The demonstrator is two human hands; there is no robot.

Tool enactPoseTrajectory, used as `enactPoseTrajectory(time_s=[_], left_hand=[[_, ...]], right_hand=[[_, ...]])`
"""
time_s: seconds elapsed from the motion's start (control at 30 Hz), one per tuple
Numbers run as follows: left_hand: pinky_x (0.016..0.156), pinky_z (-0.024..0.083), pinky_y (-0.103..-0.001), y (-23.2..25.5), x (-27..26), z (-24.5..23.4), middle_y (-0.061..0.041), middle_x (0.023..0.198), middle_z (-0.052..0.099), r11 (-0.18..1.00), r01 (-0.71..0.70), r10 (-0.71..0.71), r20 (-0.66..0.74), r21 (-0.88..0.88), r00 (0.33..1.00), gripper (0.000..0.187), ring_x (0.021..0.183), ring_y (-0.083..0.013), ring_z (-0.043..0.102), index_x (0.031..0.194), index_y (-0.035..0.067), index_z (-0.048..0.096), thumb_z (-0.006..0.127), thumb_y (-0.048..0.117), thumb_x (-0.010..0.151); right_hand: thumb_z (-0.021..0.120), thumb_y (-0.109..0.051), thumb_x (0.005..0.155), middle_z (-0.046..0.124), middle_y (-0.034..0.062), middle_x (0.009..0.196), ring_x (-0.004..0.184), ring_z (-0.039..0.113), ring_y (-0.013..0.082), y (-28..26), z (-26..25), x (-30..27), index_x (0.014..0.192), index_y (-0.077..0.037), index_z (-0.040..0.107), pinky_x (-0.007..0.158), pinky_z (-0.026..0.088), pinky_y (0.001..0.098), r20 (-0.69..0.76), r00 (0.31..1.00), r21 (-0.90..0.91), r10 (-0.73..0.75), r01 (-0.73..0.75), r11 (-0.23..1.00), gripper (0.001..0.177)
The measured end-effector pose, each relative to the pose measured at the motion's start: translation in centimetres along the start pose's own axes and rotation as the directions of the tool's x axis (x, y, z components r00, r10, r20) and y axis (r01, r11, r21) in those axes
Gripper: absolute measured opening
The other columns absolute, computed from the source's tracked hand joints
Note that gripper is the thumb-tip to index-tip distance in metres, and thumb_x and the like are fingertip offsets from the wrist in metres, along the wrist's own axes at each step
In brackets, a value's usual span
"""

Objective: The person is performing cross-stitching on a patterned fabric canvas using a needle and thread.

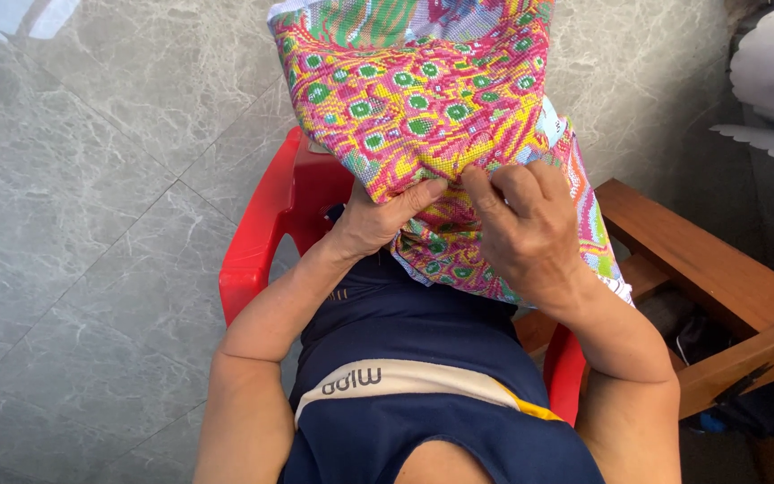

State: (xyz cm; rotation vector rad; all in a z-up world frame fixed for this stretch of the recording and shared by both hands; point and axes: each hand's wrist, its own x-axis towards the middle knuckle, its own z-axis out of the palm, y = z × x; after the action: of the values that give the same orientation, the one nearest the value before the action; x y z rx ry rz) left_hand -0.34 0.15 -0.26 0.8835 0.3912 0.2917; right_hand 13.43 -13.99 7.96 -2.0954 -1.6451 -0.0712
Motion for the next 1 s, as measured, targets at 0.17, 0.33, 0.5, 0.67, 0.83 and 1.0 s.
enactPoseTrajectory(time_s=[0.17, 0.33, 0.5, 0.67, 0.83, 1.0], left_hand=[[0.102, 0.053, -0.049, -0.1, -0.2, 0.2, -0.015, 0.122, 0.07, 0.981, -0.124, 0.125, 0.004, 0.149, 0.992, 0.03, 0.117, -0.0317, 0.063, 0.124, -0.001, 0.067, 0.072, 0.001, 0.095], [0.096, 0.055, -0.047, -1.9, -2.7, 1.0, -0.019, 0.11, 0.072, 0.597, -0.262, 0.493, -0.089, 0.758, 0.865, 0.057, 0.097, -0.0315, 0.073, 0.125, -0.008, 0.06, 0.088, 0.016, 0.082], [0.096, 0.055, -0.047, -1.3, -2.8, 1.7, -0.019, 0.109, 0.07, 0.6, -0.252, 0.51, -0.121, 0.759, 0.851, 0.054, 0.101, -0.0323, 0.07, 0.122, -0.008, 0.059, 0.088, 0.014, 0.082], [0.096, 0.055, -0.053, -0.1, -0.6, 1.4, -0.017, 0.107, 0.071, 0.854, -0.194, 0.28, -0.11, 0.483, 0.954, 0.034, 0.101, -0.0342, 0.07, 0.118, -0.002, 0.065, 0.081, 0.008, 0.088], [0.102, 0.053, -0.049, -0.4, -0.2, 1.9, -0.013, 0.124, 0.069, 0.98, -0.028, 0.067, -0.197, 0.196, 0.978, 0.039, 0.118, -0.0283, 0.062, 0.126, 0.001, 0.063, 0.08, 0.013, 0.093], [0.103, 0.053, -0.048, -0.5, 0.1, 1.1, -0.013, 0.129, 0.067, 1.0, 0.004, -0.001, -0.11, 0.028, 0.994, 0.039, 0.121, -0.0274, 0.06, 0.132, 0.003, 0.062, 0.076, 0.006, 0.095]], right_hand=[[0.06, 0.008, 0.096, 0.047, 0.0112, 0.084, 0.063, 0.048, 0.0272, -1.2, 0.3, 0.2, 0.101, -0.002, 0.073, 0.056, 0.043, 0.0399, -0.003, 1.0, -0.115, -0.001, 0.0, 0.993, 0.017], [0.06, 0.006, 0.094, 0.046, 0.0075, 0.082, 0.062, 0.047, 0.0223, -1.6, 1.1, 0.4, 0.095, -0.002, 0.072, 0.054, 0.041, 0.0342, -0.012, 1.0, -0.165, 0.028, -0.029, 0.986, 0.014], [0.062, 0.005, 0.095, 0.046, 0.0087, 0.083, 0.062, 0.048, 0.0239, -1.8, 1.6, 0.2, 0.095, -0.001, 0.071, 0.055, 0.042, 0.0361, -0.031, 0.999, -0.153, 0.034, -0.039, 0.987, 0.011], [0.058, 0.006, 0.099, 0.05, 0.0107, 0.083, 0.065, 0.053, 0.029, 0.0, 1.1, 0.1, 0.096, 0.002, 0.074, 0.057, 0.044, 0.0404, 0.002, 0.996, 0.071, 0.091, -0.091, 0.993, 0.017], [0.064, 0.005, 0.104, 0.053, 0.0114, 0.086, 0.071, 0.057, 0.0332, 1.5, 1.0, 0.2, 0.103, -0.001, 0.078, 0.066, 0.05, 0.0414, 0.056, 0.974, 0.407, 0.22, -0.224, 0.885, 0.015], [0.068, 0.006, 0.101, 0.057, 0.0133, 0.083, 0.069, 0.056, 0.0304, 2.2, 0.3, 1.1, 0.099, 0.0, 0.078, 0.064, 0.049, 0.0392, 0.112, 0.966, 0.544, 0.233, -0.255, 0.799, 0.012]])
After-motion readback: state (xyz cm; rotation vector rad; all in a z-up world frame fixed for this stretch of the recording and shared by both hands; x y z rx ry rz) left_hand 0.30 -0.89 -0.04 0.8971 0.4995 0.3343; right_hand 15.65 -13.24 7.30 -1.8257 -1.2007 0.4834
